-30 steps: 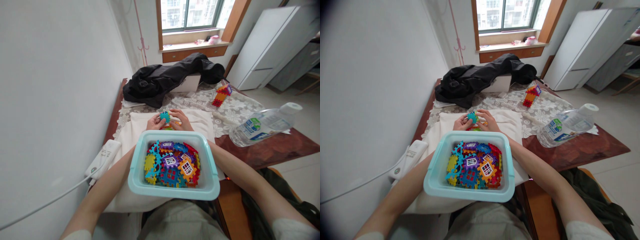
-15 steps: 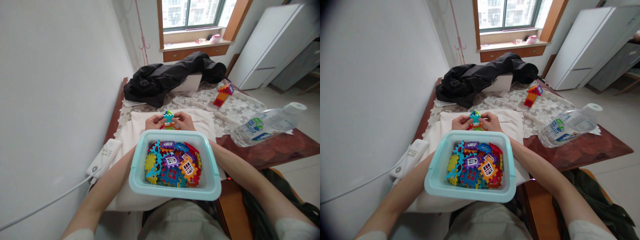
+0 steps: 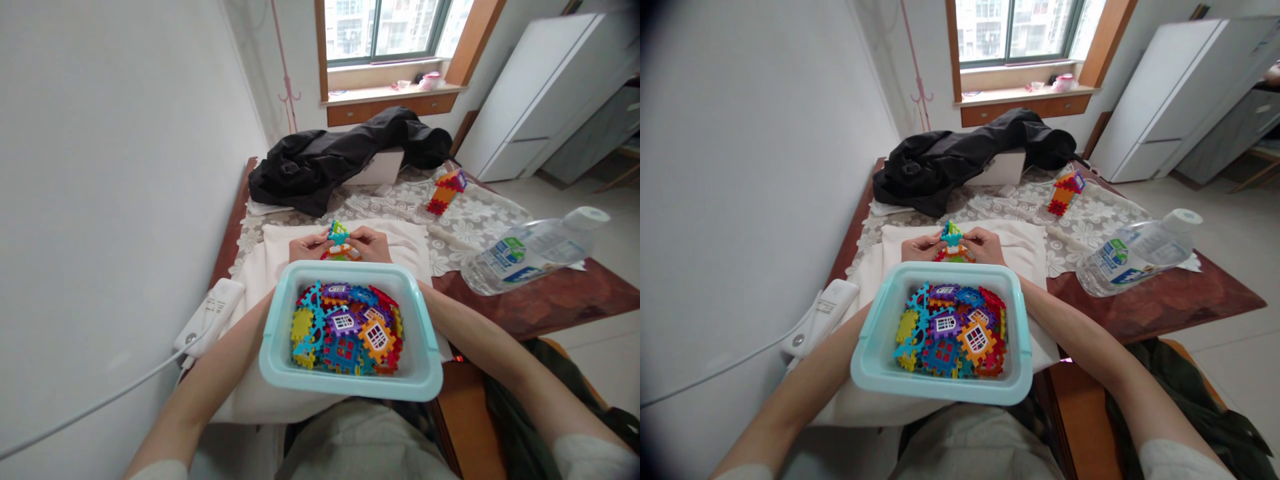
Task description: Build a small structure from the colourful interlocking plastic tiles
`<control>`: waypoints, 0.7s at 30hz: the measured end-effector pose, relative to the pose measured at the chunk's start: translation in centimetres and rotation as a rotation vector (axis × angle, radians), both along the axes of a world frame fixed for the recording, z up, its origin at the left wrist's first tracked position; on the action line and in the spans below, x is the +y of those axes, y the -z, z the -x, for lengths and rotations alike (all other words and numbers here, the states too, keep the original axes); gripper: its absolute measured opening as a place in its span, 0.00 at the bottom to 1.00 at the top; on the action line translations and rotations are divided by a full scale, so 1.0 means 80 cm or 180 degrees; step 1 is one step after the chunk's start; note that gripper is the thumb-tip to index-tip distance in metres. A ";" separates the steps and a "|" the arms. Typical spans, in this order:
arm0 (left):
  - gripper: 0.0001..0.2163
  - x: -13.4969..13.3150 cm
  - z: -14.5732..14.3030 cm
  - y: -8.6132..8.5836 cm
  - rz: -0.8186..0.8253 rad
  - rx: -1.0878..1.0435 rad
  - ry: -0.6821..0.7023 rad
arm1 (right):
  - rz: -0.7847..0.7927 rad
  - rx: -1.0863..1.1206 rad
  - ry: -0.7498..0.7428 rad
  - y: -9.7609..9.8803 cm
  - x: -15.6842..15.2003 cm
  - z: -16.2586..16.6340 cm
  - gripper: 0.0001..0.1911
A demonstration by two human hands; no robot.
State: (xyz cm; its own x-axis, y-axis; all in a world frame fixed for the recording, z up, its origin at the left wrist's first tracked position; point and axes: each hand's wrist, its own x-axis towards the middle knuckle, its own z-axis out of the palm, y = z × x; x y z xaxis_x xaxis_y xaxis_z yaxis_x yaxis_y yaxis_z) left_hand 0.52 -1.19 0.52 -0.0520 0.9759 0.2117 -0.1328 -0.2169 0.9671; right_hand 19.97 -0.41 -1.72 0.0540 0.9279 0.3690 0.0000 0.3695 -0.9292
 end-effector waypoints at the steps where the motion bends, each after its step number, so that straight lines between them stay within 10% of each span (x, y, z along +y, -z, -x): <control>1: 0.11 0.000 0.000 0.002 -0.0012 -0.0018 -0.0026 | -0.0038 -0.0019 0.0024 0.000 0.000 0.000 0.10; 11: 0.07 -0.011 0.002 -0.015 -0.0495 0.0218 0.0088 | -0.0567 -0.0073 -0.0084 -0.009 -0.004 0.002 0.09; 21: 0.14 -0.002 0.005 -0.019 -0.0269 -0.0042 0.0394 | 0.0098 0.0453 -0.0455 -0.005 0.009 -0.004 0.18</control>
State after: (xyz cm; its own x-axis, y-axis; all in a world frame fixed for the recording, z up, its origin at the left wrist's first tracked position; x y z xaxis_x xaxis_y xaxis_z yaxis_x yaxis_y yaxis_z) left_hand 0.08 -1.37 2.05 0.0642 0.9538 0.2935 -0.1763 -0.2786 0.9441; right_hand 20.25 0.32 -1.30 -0.0296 0.9406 0.3383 -0.1826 0.3277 -0.9270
